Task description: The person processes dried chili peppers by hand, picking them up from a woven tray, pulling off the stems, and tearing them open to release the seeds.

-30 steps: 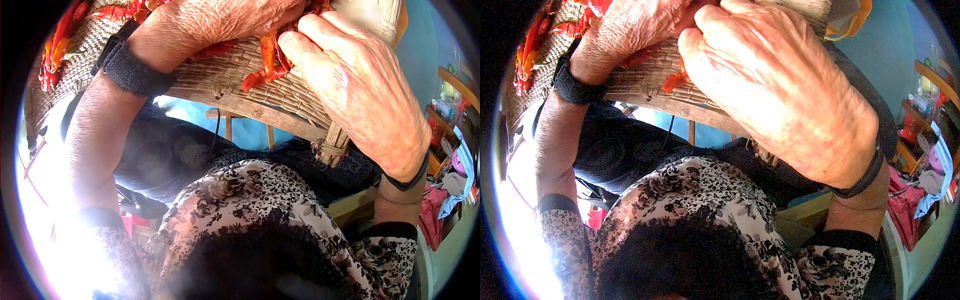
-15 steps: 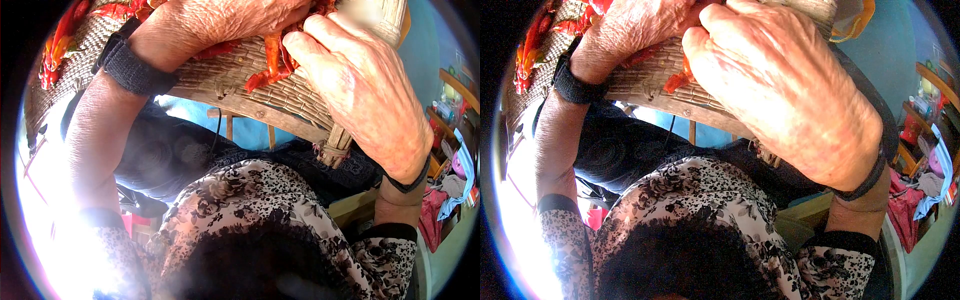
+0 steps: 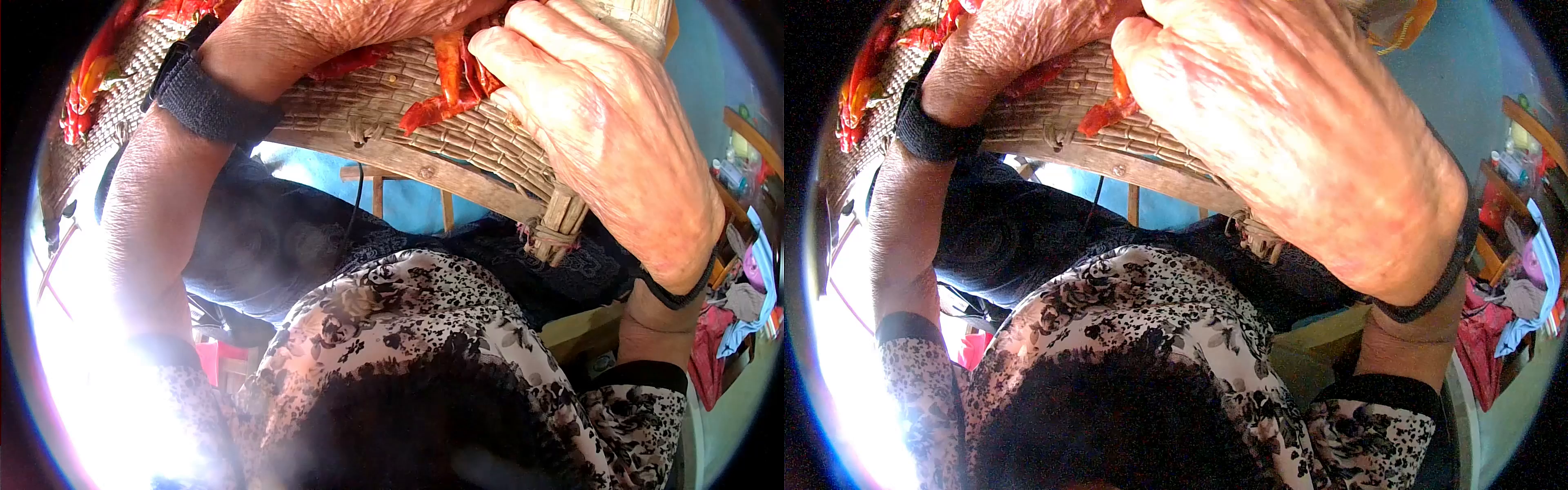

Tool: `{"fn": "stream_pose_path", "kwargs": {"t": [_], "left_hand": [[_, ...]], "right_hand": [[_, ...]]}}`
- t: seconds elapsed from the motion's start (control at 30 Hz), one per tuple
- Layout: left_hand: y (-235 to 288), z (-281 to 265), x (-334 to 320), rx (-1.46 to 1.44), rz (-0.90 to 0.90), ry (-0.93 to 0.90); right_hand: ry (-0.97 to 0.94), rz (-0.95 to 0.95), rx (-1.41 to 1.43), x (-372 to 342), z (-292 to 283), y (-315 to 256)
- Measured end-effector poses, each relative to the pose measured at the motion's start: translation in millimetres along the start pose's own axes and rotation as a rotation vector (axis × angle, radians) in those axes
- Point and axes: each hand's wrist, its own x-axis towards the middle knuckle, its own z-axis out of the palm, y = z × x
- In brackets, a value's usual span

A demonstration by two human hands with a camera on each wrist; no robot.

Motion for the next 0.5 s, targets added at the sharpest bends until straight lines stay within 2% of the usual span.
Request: {"fn": "stream_pose_path", "kwargs": {"t": [0.2,0.3,0.5], "left_hand": [[-2.9,10.6,-3.6,0.152,0.067,0.051],[-3.0,9.2,-2.8,0.045,0.025,0.050],[-1.4,8.1,-4.0,0.138,0.040,0.014]], "right_hand": [[0.017,-0.006,0.000,0.2,-0.5,-1.6],[0.025,-0.005,0.003,0.9,-0.9,-1.1],[0.033,-0.009,-0.013,1.5,-1.0,-2.7]]}}
